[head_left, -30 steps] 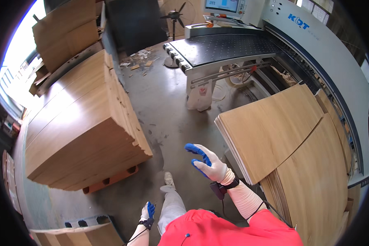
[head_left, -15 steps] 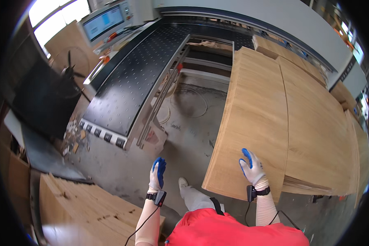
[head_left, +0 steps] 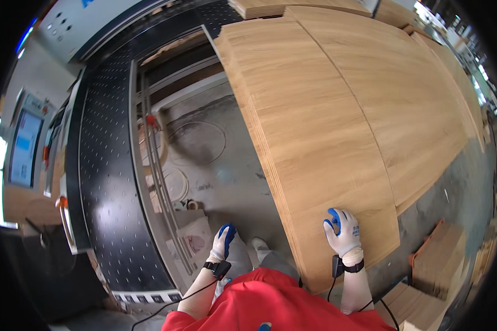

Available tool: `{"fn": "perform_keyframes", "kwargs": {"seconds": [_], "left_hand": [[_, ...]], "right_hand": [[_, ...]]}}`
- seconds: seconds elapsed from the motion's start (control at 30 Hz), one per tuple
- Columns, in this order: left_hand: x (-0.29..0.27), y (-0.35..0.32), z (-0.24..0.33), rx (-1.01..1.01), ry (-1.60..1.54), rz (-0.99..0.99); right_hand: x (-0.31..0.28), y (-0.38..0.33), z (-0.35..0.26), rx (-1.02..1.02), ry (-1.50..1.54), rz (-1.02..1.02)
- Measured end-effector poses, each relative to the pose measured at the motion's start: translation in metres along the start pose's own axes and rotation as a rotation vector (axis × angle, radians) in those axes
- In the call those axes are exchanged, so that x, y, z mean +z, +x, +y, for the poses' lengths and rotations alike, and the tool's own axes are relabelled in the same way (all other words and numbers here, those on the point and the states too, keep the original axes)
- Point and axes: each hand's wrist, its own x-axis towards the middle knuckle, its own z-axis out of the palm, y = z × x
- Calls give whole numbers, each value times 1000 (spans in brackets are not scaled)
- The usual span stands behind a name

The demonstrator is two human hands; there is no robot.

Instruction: Moving wooden furniture panels from pallets to a processing machine and then onto another stack.

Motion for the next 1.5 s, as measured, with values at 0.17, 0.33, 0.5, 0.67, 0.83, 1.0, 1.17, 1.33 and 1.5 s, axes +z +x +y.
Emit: {"fn": "perform_keyframes", "kwargs": {"seconds": [0.17,0.33,0.5,0.67,0.83,1.0,1.17,1.33,1.5], "left_hand": [[21,118,118,90,91,-346],[25,211,269,288,-72,-588],[0,301,406,343,-65,-575],[6,411,541,471,-46,-515],[52,547,707,603,56,-533],[108,756,854,577,290,-554],[211,980,967,1599,1281,-374],[255,1155,1060,895,752,-253],[356,1161,1022,665,577,-422]], "right_hand": [[17,5,-33,337,2,142],[62,41,-38,806,493,367],[91,235,-130,691,629,292],[130,470,-133,309,1041,351],[156,758,-113,192,1305,350],[203,1007,-68,398,1170,275],[250,1101,11,404,661,259],[316,1162,-32,655,1731,710],[278,1147,-61,497,1376,804]]}}
